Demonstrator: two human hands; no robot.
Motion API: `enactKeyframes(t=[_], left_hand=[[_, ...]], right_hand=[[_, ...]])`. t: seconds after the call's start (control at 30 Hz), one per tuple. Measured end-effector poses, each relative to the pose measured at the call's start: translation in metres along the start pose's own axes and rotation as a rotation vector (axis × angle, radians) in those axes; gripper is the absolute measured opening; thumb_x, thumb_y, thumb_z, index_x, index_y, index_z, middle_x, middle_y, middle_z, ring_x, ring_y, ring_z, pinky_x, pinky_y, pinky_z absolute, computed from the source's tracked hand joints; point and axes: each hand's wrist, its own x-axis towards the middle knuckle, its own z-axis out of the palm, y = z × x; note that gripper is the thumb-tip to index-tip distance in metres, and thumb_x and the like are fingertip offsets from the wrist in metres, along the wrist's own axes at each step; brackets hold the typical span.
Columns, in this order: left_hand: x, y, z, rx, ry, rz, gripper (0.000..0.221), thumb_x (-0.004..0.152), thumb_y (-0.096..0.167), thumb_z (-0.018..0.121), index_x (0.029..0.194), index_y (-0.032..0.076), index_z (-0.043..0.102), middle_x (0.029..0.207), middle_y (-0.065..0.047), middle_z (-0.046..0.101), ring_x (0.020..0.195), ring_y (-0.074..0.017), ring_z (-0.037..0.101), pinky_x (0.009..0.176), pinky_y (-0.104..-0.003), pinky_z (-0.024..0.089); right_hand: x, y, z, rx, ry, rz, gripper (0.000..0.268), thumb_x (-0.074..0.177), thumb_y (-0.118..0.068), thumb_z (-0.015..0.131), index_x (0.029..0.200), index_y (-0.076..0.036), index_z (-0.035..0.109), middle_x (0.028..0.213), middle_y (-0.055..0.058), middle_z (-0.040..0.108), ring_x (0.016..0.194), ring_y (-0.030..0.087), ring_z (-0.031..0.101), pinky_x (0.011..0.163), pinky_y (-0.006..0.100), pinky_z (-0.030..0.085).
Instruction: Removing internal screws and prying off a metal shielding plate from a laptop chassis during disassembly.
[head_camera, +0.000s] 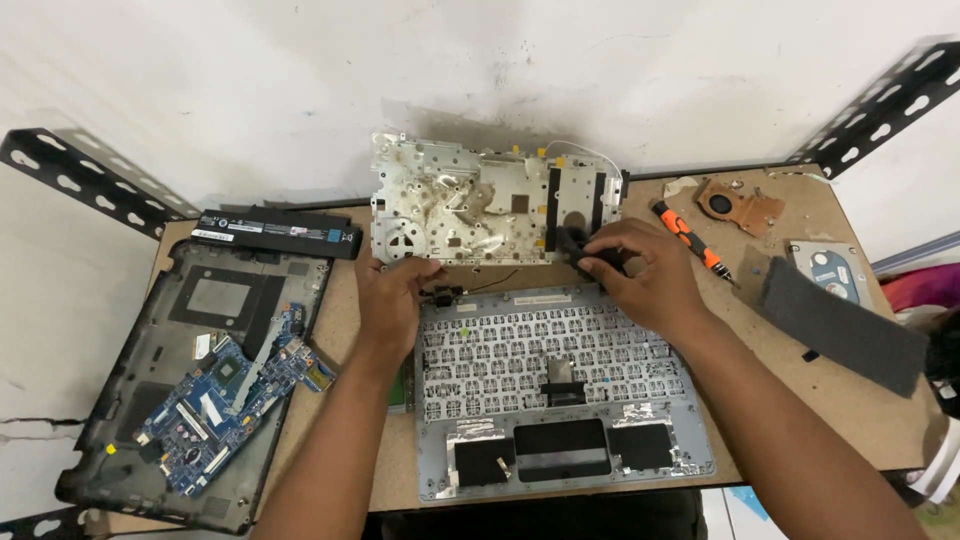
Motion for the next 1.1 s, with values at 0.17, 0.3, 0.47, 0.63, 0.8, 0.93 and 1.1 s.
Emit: enactKeyframes(t=[0.17,0.3,0.47,0.63,0.8,0.93,1.1], left_hand=[[-0.004,0.004,0.003,0.02,0.013,-0.001,0.039,0.063,-0.013,0.065,0.1,0.001,0.062,0.08,-0.011,0.063,0.065,-0.0241,0.063,0.056,-0.039,0.057],[-0.012,0.013,0.012,0.039,0.005,0.017,0.034,0.067,-0.012,0.063,0.098,0.002,0.063,0.08,-0.01,0.063,0.066,-0.0233,0.063,0.056,-0.038,0.056],[0.0,0.0,0.002,0.008,-0.006,0.02,0.033,0.067,-0.013,0.064,0.095,0.003,0.064,0.078,-0.009,0.063,0.064,-0.0239,0.063,0.055,-0.04,0.055],[0.004,-0.007,-0.005,0.037,-0.011,0.019,0.034,0.065,-0.014,0.062,0.094,0.003,0.064,0.078,-0.011,0.064,0.065,-0.0237,0.063,0.056,-0.038,0.056],[0.006,-0.008,-0.004,0.033,0.014,-0.002,0.033,0.064,-0.014,0.063,0.093,0.003,0.064,0.078,-0.012,0.065,0.064,-0.0252,0.065,0.055,-0.038,0.055],[0.007,-0.007,-0.003,0.042,0.005,0.008,0.032,0.065,-0.014,0.063,0.092,0.003,0.064,0.078,-0.01,0.065,0.063,-0.0246,0.064,0.055,-0.038,0.055],[0.015,-0.019,-0.014,0.026,-0.003,0.001,0.033,0.065,-0.014,0.064,0.094,0.002,0.064,0.08,-0.013,0.066,0.066,-0.0269,0.066,0.055,-0.038,0.055]], right_hand=[[0.0,-0.005,0.003,0.037,-0.005,-0.018,0.008,0.078,-0.003,0.075,0.085,-0.007,0.071,0.083,0.011,0.07,0.082,0.025,0.067,0.072,0.036,0.052],[0.0,-0.012,0.002,0.072,-0.033,0.02,0.015,0.077,0.0,0.073,0.091,-0.008,0.072,0.091,0.013,0.068,0.075,0.021,0.064,0.064,0.034,0.053],[-0.003,-0.005,-0.001,0.051,-0.023,0.03,0.024,0.076,0.003,0.071,0.098,-0.007,0.071,0.098,0.013,0.064,0.089,0.028,0.065,0.071,0.035,0.055],[-0.006,0.002,0.004,-0.007,-0.044,0.038,0.03,0.074,0.002,0.072,0.104,-0.006,0.07,0.094,0.013,0.065,0.09,0.031,0.065,0.076,0.04,0.055],[-0.002,-0.006,0.006,-0.018,-0.011,-0.041,0.019,0.079,-0.003,0.071,0.097,-0.01,0.071,0.088,0.01,0.069,0.076,0.028,0.066,0.062,0.035,0.054],[-0.003,0.002,0.005,-0.027,-0.006,-0.007,0.025,0.077,-0.008,0.074,0.103,-0.008,0.07,0.093,0.012,0.069,0.077,0.028,0.065,0.062,0.033,0.053],[-0.004,0.005,0.002,-0.055,0.01,0.019,0.033,0.074,-0.005,0.076,0.106,-0.006,0.068,0.092,0.015,0.068,0.072,0.029,0.063,0.063,0.037,0.053]])
